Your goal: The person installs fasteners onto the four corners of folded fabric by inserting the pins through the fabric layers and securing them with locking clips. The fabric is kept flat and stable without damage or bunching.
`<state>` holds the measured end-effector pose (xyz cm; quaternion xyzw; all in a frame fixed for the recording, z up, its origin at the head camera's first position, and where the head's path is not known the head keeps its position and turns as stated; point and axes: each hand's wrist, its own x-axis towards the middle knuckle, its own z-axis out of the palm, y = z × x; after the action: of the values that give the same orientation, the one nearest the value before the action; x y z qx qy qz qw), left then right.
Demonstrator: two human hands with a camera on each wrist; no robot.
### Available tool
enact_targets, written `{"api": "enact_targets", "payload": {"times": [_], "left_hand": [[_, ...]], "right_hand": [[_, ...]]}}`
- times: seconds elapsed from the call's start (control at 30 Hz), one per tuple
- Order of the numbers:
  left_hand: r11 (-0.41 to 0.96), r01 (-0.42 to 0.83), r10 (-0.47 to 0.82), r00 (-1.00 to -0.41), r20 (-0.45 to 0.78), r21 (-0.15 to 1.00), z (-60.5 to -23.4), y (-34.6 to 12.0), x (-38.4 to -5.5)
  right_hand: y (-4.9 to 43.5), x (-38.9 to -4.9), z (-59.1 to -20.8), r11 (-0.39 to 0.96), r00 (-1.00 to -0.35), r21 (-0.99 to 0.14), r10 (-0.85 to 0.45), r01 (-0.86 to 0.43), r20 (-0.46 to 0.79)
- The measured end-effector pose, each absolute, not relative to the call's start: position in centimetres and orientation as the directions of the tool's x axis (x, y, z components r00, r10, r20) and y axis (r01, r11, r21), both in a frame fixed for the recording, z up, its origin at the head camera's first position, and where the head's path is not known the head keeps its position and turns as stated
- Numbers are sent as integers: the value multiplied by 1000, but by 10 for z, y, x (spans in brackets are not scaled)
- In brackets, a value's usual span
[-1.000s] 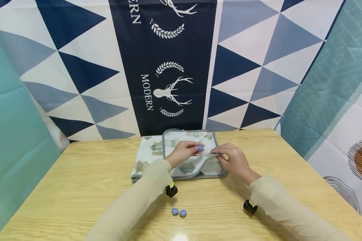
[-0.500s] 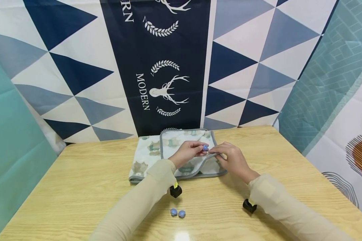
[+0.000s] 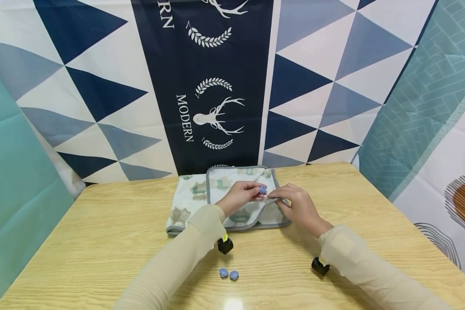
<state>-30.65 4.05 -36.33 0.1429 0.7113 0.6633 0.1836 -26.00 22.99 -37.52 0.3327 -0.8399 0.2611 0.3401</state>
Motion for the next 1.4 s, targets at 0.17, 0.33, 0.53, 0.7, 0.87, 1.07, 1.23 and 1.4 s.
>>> {"api": "enact_targets", "payload": {"times": [0.17, 0.33, 0.53, 0.7, 0.87, 1.07, 1.23, 1.4], "left_hand": [[73, -52, 442, -893, -79, 996, -367, 42, -307], [75, -54, 439, -895, -82, 996, -369, 42, -307], [87, -59, 443, -892, -91, 995, -367, 42, -306], [100, -53, 447, -890, -92, 994, -366, 42, -304], [105, -66, 441, -891, -106, 992, -366, 42, -303], [93, -85, 436, -892, -117, 992, -366, 41, -304], [76, -69, 438, -894, -96, 995, -367, 41, -304], [67, -60, 452, -888, -84, 996, -367, 41, -302]], "right_hand": [[230, -259, -377, 642, -550, -211, -388, -737, 740], [230, -259, -378, 644, -537, -204, -376, -737, 755], [230, -259, -377, 640, -546, -214, -380, -738, 746], [230, -258, -377, 635, -547, -215, -387, -742, 742], [231, -257, -378, 639, -553, -221, -381, -736, 741], [232, -258, -377, 638, -554, -221, -384, -737, 738], [232, -258, -378, 639, -549, -211, -392, -739, 738], [232, -257, -378, 636, -541, -204, -394, -744, 743]]}}
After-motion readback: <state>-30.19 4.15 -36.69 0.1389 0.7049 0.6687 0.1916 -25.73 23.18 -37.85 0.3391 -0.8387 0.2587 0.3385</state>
